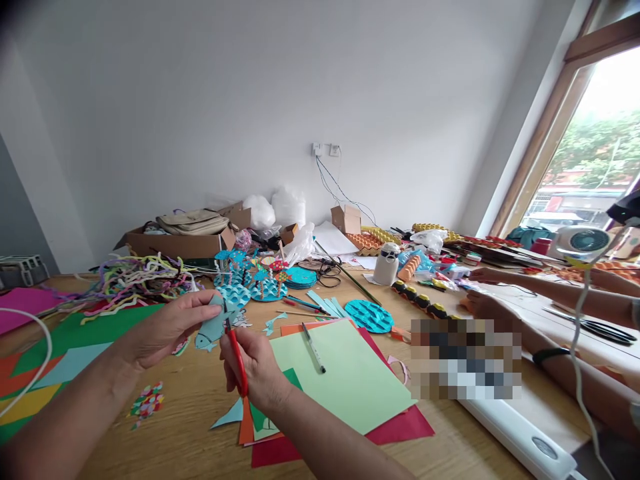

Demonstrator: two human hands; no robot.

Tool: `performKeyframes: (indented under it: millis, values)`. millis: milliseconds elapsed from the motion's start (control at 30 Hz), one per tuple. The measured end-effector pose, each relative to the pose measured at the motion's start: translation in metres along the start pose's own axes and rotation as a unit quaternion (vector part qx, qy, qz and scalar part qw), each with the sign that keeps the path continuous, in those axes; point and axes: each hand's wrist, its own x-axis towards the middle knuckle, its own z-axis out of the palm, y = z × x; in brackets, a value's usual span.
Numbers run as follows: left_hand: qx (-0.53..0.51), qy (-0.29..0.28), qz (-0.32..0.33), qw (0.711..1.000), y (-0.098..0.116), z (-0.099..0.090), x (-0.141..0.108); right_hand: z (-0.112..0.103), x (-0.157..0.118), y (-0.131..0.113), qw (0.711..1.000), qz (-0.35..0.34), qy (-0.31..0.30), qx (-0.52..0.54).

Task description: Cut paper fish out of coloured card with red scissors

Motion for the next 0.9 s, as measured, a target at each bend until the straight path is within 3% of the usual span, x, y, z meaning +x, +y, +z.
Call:
performKeyframes:
  millis: [233, 467, 567, 667, 767, 900]
  values:
    - [0.059, 0.024, -0.021, 0.998, -0.003, -0.004, -0.009, 0.011, -0.010, 0.003, 1.000, 0.023, 0.005, -0.007]
    - [0.164, 0.015, -0.024, 0.986, -0.008, -0.021, -0.022, 0.005, -0.020, 0.011, 0.993, 0.082, -0.082, -0.007]
    - [0.242, 0.030, -0.012, 0.970, -0.012, -0.023, -0.023, -0.005, -0.016, 0.008, 0.997, 0.082, -0.007, -0.003]
    - [0.303, 0.054, -0.007, 0.951, -0.018, -0.014, -0.021, -0.010, -0.007, 0.000, 0.998, 0.018, 0.067, 0.006]
    - [0.332, 0.064, -0.004, 0.941, -0.023, -0.001, -0.019, -0.008, 0.001, -0.006, 0.997, -0.013, 0.063, 0.031]
    - [0.372, 0.059, 0.001, 0.926, -0.026, 0.007, -0.016, -0.002, 0.007, -0.002, 0.994, 0.014, 0.039, 0.099]
